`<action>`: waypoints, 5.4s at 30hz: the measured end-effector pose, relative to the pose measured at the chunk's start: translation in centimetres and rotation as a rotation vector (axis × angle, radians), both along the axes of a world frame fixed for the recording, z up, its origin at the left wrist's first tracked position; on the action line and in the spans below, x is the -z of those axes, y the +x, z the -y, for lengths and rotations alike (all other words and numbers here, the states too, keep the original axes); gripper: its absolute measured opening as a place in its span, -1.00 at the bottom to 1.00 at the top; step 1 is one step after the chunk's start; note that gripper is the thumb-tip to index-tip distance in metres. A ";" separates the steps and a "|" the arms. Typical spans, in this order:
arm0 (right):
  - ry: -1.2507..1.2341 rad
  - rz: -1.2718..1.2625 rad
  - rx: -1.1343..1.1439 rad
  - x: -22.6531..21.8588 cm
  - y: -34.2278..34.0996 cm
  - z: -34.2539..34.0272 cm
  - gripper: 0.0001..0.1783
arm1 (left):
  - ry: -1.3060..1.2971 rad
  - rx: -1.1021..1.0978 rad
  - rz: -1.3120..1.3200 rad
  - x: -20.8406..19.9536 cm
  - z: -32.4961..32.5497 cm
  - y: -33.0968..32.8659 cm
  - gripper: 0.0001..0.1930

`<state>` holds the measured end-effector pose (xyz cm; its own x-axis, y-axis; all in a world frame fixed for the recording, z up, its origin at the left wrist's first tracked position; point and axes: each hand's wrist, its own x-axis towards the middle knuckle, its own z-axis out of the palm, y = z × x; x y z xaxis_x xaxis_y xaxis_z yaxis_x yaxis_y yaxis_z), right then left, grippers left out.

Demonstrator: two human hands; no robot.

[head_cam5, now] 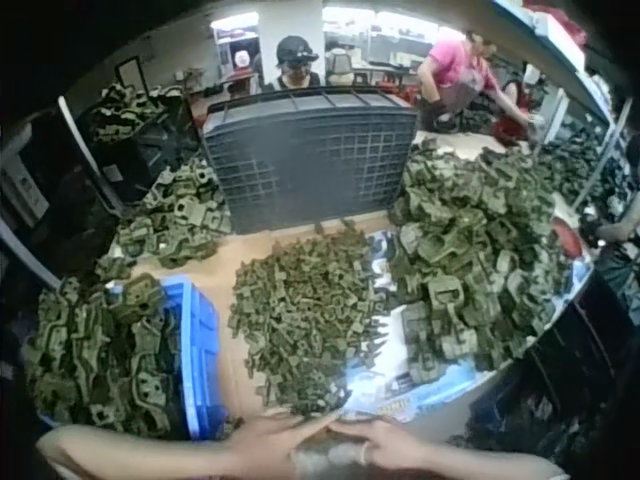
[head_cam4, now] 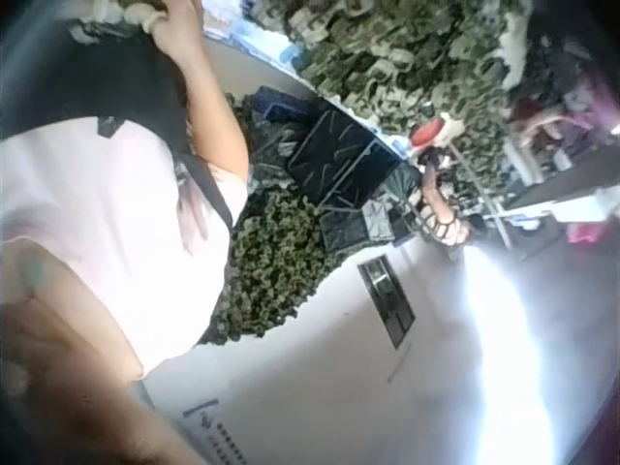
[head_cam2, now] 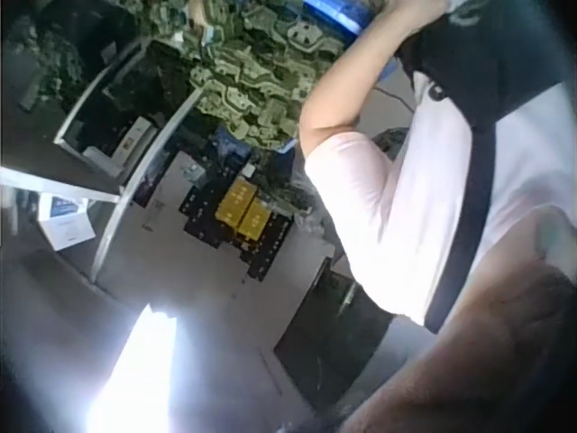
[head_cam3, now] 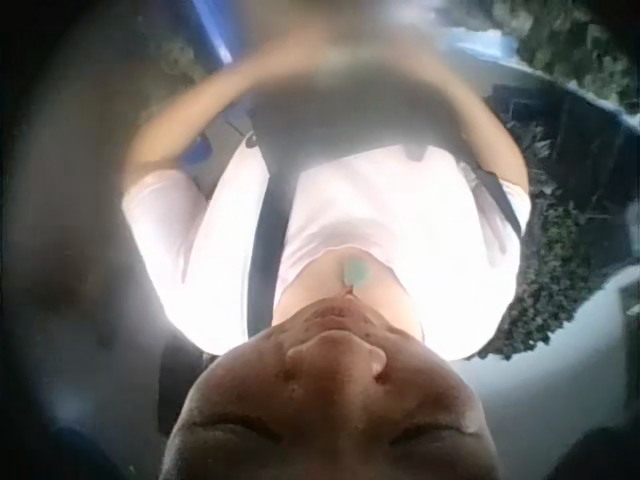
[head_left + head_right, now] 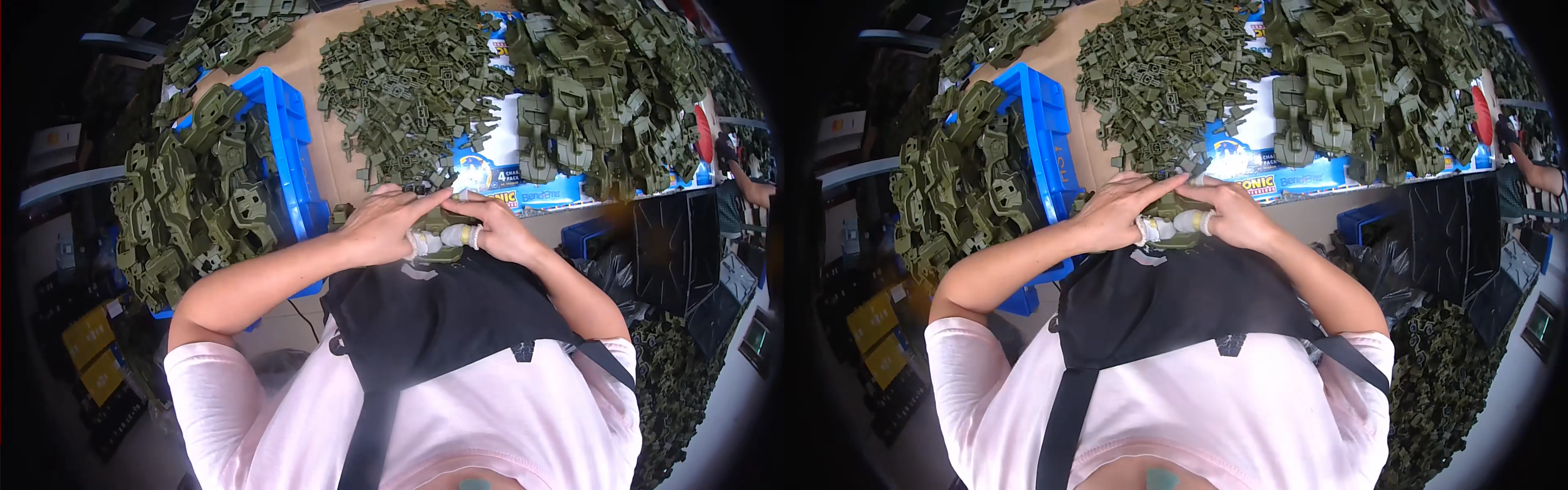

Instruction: The person repeatedly picks up green plastic components from a blue crate and a table, snaps them together by hand, and places the assembled units onto a growing pile on the table. The task involves continuous manual assembly of identical parts in a repetitive cycle.

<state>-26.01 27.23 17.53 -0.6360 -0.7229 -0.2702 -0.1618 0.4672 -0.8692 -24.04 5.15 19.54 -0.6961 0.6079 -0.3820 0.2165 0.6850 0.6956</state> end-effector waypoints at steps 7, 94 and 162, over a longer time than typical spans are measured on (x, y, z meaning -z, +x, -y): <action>-0.144 0.303 0.186 0.9 -1.2 -3.9 -0.39 | 0.412 -0.370 0.086 -1.3 5.9 0.4 0.05; 0.612 -1.029 0.929 9.2 -16.4 -27.1 -0.14 | 0.444 -1.121 -0.752 -6.0 8.1 0.4 -0.37; 0.175 -0.614 0.679 13.0 -11.8 8.1 -0.75 | 1.277 -1.108 0.687 4.7 6.3 -0.7 -0.47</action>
<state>-37.85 19.17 4.56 -0.9752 -0.1242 0.1833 -0.2135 0.7465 -0.6302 -24.75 -1.14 14.86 -0.8730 0.1429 -0.4662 -0.4337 -0.6648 0.6083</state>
